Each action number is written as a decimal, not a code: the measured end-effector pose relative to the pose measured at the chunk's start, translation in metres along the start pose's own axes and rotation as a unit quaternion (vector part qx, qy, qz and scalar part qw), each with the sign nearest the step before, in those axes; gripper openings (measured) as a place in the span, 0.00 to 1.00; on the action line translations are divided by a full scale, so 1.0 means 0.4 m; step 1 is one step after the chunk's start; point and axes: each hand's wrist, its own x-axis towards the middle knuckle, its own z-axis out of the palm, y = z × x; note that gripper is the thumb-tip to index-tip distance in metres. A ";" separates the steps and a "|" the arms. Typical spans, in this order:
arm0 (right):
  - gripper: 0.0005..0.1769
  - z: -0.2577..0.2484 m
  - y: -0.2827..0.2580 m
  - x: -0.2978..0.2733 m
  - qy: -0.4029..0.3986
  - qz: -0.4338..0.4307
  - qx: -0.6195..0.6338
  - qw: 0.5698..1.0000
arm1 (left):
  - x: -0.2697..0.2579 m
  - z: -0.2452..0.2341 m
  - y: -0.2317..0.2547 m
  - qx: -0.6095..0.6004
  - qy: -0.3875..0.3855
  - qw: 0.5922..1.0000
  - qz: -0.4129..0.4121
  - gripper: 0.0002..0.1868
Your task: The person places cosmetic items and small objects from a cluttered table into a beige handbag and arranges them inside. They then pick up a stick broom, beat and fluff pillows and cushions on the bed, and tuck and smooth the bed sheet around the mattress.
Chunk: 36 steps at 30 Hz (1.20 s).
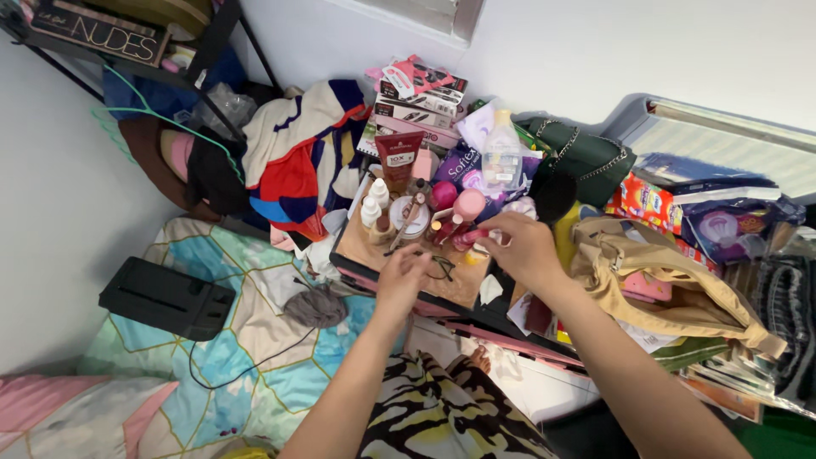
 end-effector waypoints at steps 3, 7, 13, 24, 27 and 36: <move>0.08 0.058 0.040 -0.003 -0.007 -0.076 -0.076 0.994 | 0.025 -0.019 -0.052 0.064 0.007 0.998 -0.016 0.29; 0.07 0.145 0.085 -0.015 -0.017 -0.084 -0.108 0.991 | 0.043 -0.019 -0.082 0.148 0.016 0.989 0.017 0.30; 0.19 0.222 0.129 -0.006 -0.026 -0.099 -0.138 0.985 | 0.062 -0.005 -0.081 0.168 0.024 0.986 -0.001 0.29; 0.16 0.260 0.126 0.014 0.051 -0.201 -0.220 0.953 | 0.064 -0.007 -0.086 0.191 0.025 0.981 0.016 0.28; 0.16 0.256 0.121 0.017 0.049 -0.190 -0.226 0.954 | 0.062 -0.002 -0.075 0.168 0.025 0.985 -0.001 0.29; 0.15 0.257 0.127 0.011 0.050 -0.182 -0.251 0.949 | 0.053 0.007 -0.058 0.169 0.029 0.985 0.011 0.28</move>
